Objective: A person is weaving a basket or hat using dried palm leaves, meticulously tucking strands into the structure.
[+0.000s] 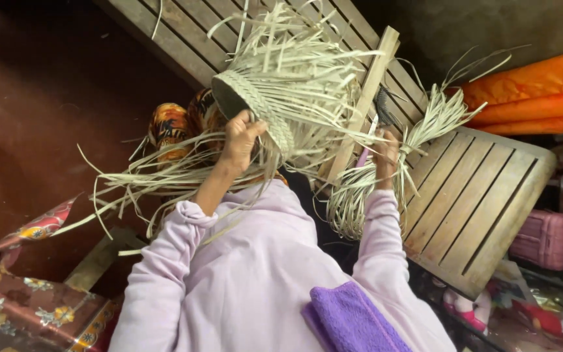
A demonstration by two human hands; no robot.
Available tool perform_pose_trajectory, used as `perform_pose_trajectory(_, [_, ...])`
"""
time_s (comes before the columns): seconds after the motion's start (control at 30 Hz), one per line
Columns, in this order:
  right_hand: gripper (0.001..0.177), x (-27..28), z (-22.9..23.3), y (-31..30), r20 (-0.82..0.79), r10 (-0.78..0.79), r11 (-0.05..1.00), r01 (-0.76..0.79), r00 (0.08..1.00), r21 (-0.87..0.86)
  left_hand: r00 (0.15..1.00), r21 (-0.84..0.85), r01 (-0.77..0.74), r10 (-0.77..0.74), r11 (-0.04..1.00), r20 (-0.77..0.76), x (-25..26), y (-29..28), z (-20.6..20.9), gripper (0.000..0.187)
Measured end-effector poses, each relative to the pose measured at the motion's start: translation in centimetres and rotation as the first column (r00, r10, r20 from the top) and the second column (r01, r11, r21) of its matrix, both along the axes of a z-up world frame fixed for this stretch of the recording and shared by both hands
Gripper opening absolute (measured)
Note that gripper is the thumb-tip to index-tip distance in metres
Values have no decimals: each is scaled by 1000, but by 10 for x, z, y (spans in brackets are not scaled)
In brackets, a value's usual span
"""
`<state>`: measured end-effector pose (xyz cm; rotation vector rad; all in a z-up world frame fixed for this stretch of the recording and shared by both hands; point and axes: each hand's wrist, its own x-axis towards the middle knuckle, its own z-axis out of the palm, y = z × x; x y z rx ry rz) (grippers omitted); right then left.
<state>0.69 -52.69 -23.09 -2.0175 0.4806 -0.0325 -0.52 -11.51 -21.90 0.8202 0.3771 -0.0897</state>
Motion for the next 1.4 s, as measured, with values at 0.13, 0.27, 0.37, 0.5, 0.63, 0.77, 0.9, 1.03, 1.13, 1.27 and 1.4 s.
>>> perform_pose_trajectory(0.13, [28, -38, 107, 36, 58, -195, 981, 194, 979, 24, 996, 57, 89, -90, 994, 15, -5, 5, 35, 16])
perform_pose_trajectory(0.27, [21, -49, 175, 16, 157, -198, 979, 202, 968, -14, 972, 153, 221, -230, 963, 43, -10, 18, 67, 24])
perform_pose_trajectory(0.37, [24, -49, 210, 16, 301, -94, 972, 153, 949, -177, 953, 191, 290, -302, 938, 36, -11, 22, 74, 28])
perform_pose_trajectory(0.5, [26, -28, 218, 64, 603, 294, 909, -23, 742, -415, 947, 174, 318, -320, 932, -19, -9, 21, 88, 17])
perform_pose_trajectory(0.63, [27, -21, 195, 156, 365, 464, 785, -184, 807, -592, 969, 177, 248, -243, 952, -49, 15, 10, 35, 27])
perform_pose_trajectory(0.77, [31, -13, 163, 207, 165, 685, 548, -353, 709, -758, 991, 187, 133, -126, 973, -51, 34, 2, 38, 32])
perform_pose_trajectory(0.9, [27, -12, 167, 224, 47, 777, 375, -403, 627, -835, 985, 223, 170, -155, 960, -81, 35, 1, 43, 34])
perform_pose_trajectory(1.03, [27, -12, 157, 219, 16, 771, 349, -401, 637, -847, 982, 234, 182, -166, 955, -90, 31, 2, 46, 36])
perform_pose_trajectory(1.13, [26, -12, 154, 219, -7, 771, 322, -399, 637, -859, 979, 239, 199, -179, 951, -103, 28, 2, 51, 35])
perform_pose_trajectory(1.27, [27, -12, 153, 217, -19, 772, 320, -414, 636, -852, 979, 248, 206, -196, 947, -65, 27, 3, 58, 35])
perform_pose_trajectory(1.4, [25, -11, 149, 214, -41, 773, 296, -417, 633, -859, 978, 297, 209, -192, 932, -84, 26, 3, 69, 34])
